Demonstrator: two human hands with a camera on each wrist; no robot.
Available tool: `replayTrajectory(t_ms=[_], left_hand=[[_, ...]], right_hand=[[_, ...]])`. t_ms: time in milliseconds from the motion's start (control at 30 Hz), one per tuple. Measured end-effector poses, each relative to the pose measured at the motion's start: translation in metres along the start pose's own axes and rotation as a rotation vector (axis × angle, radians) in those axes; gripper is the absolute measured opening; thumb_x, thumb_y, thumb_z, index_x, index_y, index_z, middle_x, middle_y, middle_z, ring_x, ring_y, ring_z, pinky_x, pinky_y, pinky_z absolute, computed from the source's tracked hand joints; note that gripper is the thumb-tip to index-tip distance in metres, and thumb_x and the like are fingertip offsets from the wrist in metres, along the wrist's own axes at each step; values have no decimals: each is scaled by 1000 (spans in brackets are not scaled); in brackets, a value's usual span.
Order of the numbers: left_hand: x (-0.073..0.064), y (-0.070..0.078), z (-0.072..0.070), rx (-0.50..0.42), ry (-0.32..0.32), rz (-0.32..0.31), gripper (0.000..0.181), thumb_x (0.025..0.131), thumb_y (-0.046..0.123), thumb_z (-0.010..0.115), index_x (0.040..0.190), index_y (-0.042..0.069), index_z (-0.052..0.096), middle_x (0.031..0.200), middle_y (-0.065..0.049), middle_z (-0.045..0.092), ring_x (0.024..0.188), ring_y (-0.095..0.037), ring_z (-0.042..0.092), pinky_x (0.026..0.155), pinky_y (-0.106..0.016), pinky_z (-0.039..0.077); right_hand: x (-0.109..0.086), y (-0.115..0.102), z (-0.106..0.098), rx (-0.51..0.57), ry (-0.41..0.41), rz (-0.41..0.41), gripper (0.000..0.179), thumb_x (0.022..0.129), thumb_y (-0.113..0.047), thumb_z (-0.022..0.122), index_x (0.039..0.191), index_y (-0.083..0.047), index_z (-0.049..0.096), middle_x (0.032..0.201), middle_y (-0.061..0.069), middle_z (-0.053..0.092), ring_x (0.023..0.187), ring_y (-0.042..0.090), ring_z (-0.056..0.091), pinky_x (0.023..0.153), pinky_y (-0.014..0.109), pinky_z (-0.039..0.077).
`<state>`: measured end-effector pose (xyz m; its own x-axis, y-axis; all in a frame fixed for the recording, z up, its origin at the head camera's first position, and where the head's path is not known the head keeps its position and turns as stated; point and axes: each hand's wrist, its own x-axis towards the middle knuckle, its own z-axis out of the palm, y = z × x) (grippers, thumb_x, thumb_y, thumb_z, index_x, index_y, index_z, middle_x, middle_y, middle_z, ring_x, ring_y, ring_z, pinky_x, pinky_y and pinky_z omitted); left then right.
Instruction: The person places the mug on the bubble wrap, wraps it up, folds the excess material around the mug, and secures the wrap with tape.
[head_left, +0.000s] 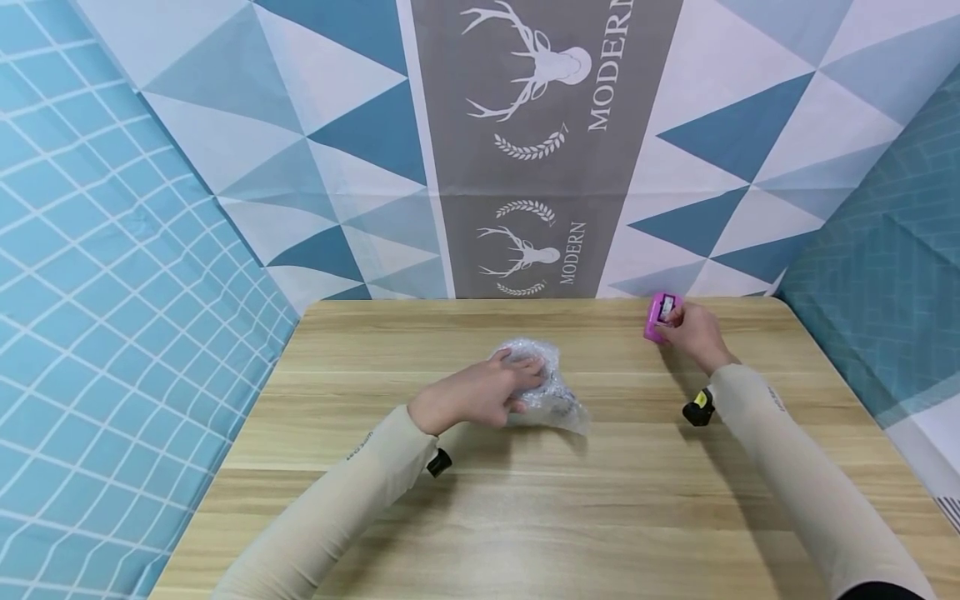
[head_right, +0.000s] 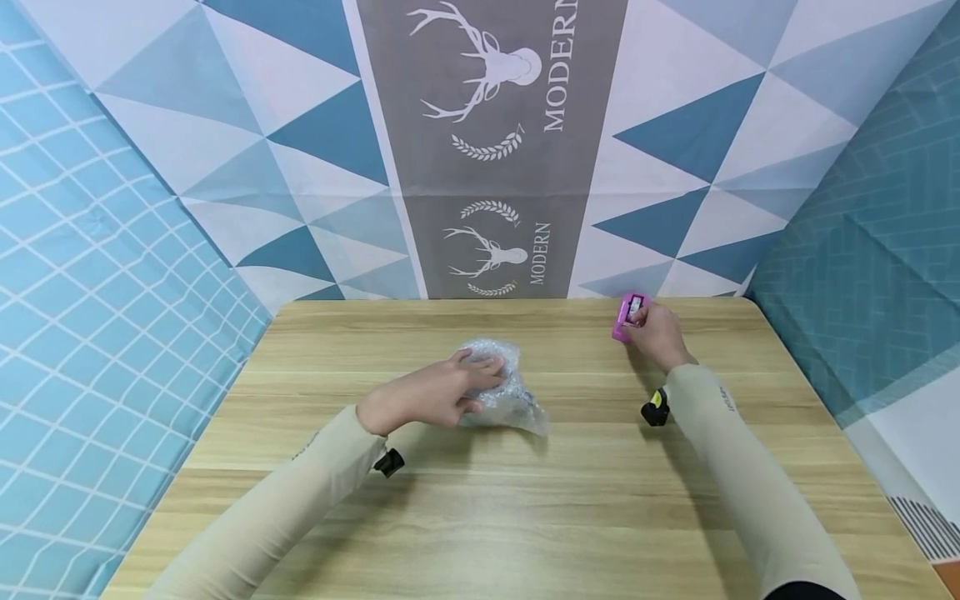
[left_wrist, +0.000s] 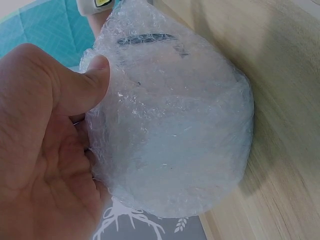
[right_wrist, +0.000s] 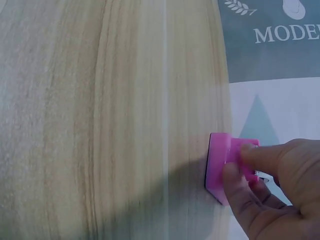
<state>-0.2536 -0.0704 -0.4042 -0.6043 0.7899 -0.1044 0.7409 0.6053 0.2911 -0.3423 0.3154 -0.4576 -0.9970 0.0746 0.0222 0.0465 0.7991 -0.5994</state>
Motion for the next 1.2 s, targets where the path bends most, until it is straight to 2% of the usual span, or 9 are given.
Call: replayTrajectory(t_ms=[133,267,433,567,667,800,933,1067,1200], left_hand=[[0,1,0,1,-8,-1,53,98,13,65,150,9,53,163,-9,37,154,-19,30,130,-50,12],[1,0,1,6,-8,2,54,98,13,66,150,9,54,163,-9,37,154,-19,31,130,-50,13],[0,0,1,10,-8,6,54,96,14,67,149,9,54,163,-10,37,154,-19,31,130,-52,12],[-1,0,1,17,-7,2,54,96,14,67,149,9,55,163,-9,37,154,-19,32,130,-52,13],[-1,1,2,19,-3,4,53,96,13,67,148,9,55,163,-10,38,154,-19,32,129,-52,13],[0,1,2,23,-4,4,53,97,14,66,149,10,55,163,-10,38,154,-19,32,129,-52,13],[0,2,1,21,-9,4,54,97,14,66,149,9,54,163,-10,36,154,-19,31,129,-53,13],[0,1,1,18,-13,5,54,97,14,66,149,9,54,164,-11,35,154,-19,31,129,-53,13],[0,1,-1,12,-12,5,54,97,13,66,149,9,54,164,-11,35,154,-20,31,129,-53,13]], right_hand=[[1,4,0,-36,8,-29,18,94,-6,72,92,4,57,99,25,61,88,33,55,72,35,49],[1,5,2,-41,26,-54,20,91,-1,71,84,1,53,97,25,62,87,33,55,74,39,48],[1,5,3,-16,57,-73,22,86,-2,74,86,2,53,92,23,62,86,34,55,75,42,48],[-3,4,1,3,14,-57,24,90,-11,76,92,1,55,98,22,63,89,32,57,74,37,51],[-9,2,0,30,-26,-33,27,94,-20,74,94,-1,55,100,21,64,88,30,59,70,31,51],[-17,-1,1,76,-12,6,30,99,-31,64,93,-3,56,92,15,64,81,24,58,64,27,49],[-23,-2,5,170,0,68,43,104,-39,55,96,2,62,87,17,69,75,21,62,59,26,51],[-29,-4,8,272,-28,164,53,105,-45,51,103,6,64,90,16,72,76,18,65,64,26,53],[-30,-4,12,374,-71,267,52,105,-45,52,111,5,64,91,8,71,78,15,66,71,27,59]])
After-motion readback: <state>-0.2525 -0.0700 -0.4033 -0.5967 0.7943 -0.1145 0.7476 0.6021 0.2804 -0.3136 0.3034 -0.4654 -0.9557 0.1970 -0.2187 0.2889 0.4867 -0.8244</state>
